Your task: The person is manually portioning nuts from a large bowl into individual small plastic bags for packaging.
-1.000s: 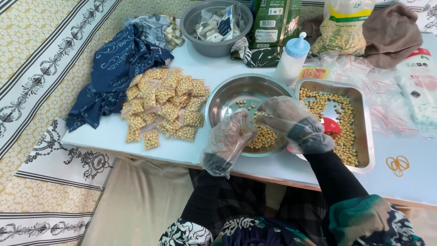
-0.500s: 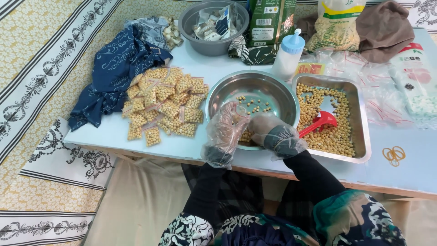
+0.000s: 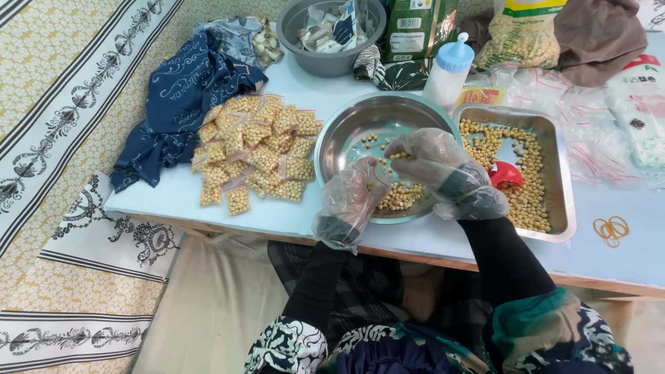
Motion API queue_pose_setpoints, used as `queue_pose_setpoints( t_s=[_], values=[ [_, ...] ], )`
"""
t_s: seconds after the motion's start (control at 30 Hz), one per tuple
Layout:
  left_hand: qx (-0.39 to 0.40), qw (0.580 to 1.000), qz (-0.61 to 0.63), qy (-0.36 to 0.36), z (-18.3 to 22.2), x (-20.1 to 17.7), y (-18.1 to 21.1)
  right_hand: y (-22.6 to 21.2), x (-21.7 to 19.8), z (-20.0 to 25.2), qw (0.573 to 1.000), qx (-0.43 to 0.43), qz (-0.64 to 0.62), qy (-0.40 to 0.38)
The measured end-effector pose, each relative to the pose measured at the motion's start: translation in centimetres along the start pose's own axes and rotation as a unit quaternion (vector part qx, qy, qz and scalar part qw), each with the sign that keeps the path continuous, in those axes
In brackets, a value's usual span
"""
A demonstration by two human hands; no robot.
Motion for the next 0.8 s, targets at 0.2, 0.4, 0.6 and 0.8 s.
queue_pose_setpoints(
  t_s=[0.2, 0.4, 0.6, 0.8],
  values=[
    [0.094, 0.976, -0.189, -0.057, -1.6, 1.6, -0.6, -0.9, 0.5, -0.3, 0.998, -0.023, 0.057, -0.015],
    [0.075, 0.996, -0.042, -0.033, -2.2, 0.9, -1.2, 2.1, -0.3, -1.8, 0.997, 0.031, 0.073, -0.006],
    [-0.118, 0.960, 0.253, -0.038, -2.0, -0.7, -1.4, 5.6, 4.4, -5.3, 0.948, -0.016, 0.315, -0.050],
    [-0.009, 0.988, 0.153, 0.014, -3.0, -0.8, -1.8, 2.4, 5.5, -1.6, 0.851, -0.518, -0.083, 0.028]
  ],
)
Point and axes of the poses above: each hand's wrist, its own z-axis away from the middle knuckle, its own x-axis out of the palm, y = z × x, the point moved 8 cm from there along -z, towards the middle knuckle, and after that the axes turned 4 degrees about -x, right-handed, at the moved point
